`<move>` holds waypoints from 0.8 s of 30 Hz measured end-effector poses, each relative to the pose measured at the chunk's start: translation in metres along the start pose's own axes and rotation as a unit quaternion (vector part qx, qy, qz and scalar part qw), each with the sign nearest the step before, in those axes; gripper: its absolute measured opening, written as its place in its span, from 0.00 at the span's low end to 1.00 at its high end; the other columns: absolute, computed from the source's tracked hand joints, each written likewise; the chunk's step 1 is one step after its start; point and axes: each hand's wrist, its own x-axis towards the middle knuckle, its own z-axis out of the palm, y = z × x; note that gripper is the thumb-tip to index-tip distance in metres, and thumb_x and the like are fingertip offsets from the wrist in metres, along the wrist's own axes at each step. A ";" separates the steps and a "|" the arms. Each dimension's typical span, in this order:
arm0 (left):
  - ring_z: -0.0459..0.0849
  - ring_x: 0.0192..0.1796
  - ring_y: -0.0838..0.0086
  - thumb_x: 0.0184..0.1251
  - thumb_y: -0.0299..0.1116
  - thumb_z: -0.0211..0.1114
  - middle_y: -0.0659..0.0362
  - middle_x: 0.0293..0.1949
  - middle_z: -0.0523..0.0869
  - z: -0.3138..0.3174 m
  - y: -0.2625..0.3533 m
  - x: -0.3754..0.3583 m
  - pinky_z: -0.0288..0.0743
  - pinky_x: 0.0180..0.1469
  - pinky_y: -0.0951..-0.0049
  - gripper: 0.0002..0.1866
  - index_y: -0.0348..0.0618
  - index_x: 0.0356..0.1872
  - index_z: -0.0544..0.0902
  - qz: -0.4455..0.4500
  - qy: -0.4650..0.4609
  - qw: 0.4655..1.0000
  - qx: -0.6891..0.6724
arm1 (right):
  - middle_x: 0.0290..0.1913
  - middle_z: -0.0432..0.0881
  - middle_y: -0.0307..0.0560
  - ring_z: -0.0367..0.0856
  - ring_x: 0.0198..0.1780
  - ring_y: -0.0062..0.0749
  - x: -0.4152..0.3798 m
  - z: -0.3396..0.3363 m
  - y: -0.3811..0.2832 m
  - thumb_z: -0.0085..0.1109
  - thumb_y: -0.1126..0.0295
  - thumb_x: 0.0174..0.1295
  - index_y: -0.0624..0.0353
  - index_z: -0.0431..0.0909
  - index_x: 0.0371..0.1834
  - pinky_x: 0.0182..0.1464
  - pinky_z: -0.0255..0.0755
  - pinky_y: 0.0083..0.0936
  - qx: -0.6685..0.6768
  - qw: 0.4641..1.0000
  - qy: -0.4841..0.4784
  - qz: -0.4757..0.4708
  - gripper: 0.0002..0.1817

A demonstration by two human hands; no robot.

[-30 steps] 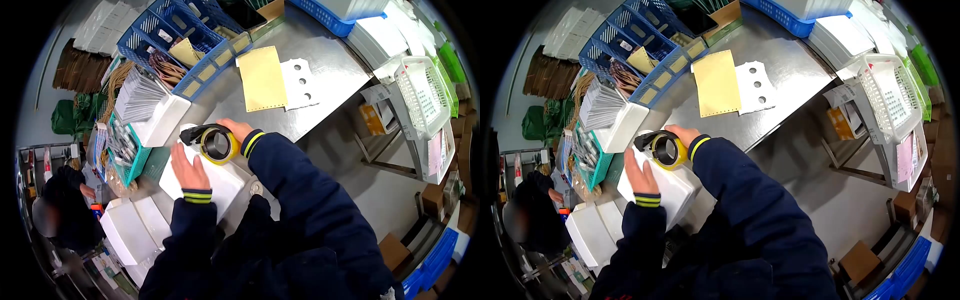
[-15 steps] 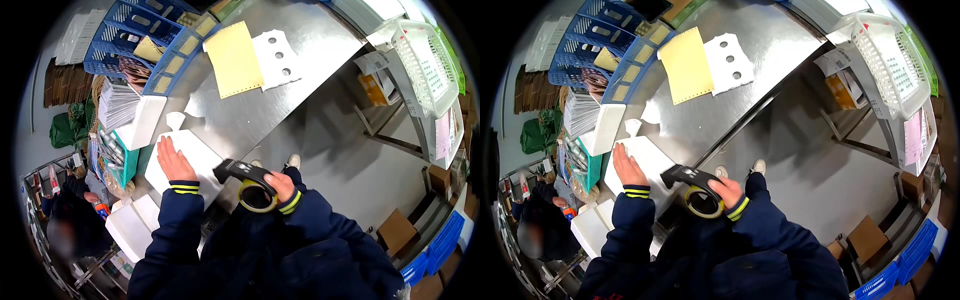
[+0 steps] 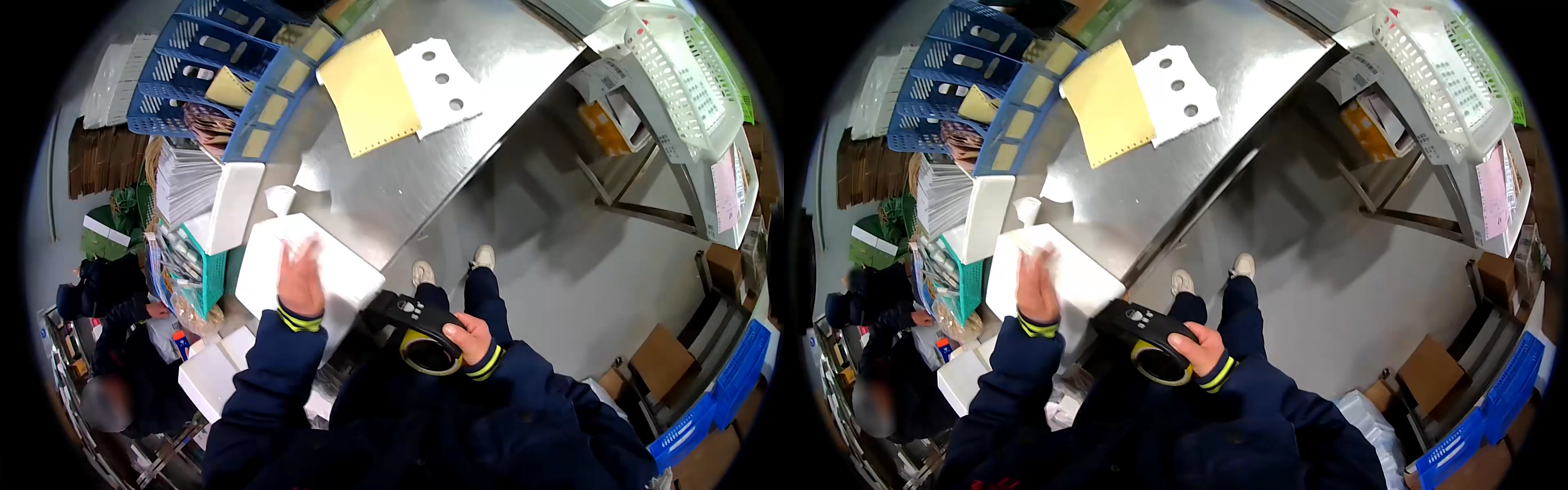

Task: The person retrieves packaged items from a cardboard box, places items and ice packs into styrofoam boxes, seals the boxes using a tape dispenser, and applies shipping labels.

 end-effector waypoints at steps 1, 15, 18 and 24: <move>0.80 0.45 0.63 0.53 0.20 0.52 0.50 0.41 0.81 -0.007 -0.005 0.000 0.58 0.62 0.56 0.17 0.35 0.47 0.74 0.108 -0.090 0.989 -0.043 | 0.27 0.77 0.35 0.71 0.28 0.14 -0.001 -0.001 0.000 0.57 0.67 0.57 0.65 0.75 0.35 0.32 0.65 0.13 -0.029 0.999 0.000 -0.014 0.11; 0.80 0.41 0.53 0.68 0.45 0.43 0.48 0.39 0.81 -0.033 -0.189 -0.065 0.73 0.41 0.62 0.19 0.44 0.49 0.75 -0.241 0.042 0.963 0.108 | 0.22 0.74 0.45 0.70 0.18 0.24 -0.006 0.031 0.028 0.51 0.60 0.57 0.68 0.72 0.36 0.21 0.66 0.17 0.033 0.996 0.057 -0.063 0.18; 0.77 0.45 0.50 0.67 0.50 0.42 0.46 0.42 0.80 -0.045 -0.134 -0.102 0.71 0.45 0.59 0.24 0.43 0.51 0.74 -0.371 0.021 0.924 0.091 | 0.18 0.72 0.44 0.68 0.17 0.24 0.011 0.043 0.003 0.44 0.57 0.60 0.66 0.71 0.31 0.19 0.61 0.18 0.021 0.993 0.073 -0.091 0.19; 0.58 0.65 0.52 0.60 0.39 0.54 0.44 0.63 0.60 -0.044 -0.037 -0.070 0.51 0.62 0.52 0.31 0.34 0.62 0.58 -0.198 0.010 0.946 0.258 | 0.33 0.80 0.45 0.76 0.32 0.25 0.152 0.089 -0.091 0.56 0.56 0.56 0.71 0.77 0.37 0.37 0.69 0.20 -0.054 0.998 0.015 0.016 0.22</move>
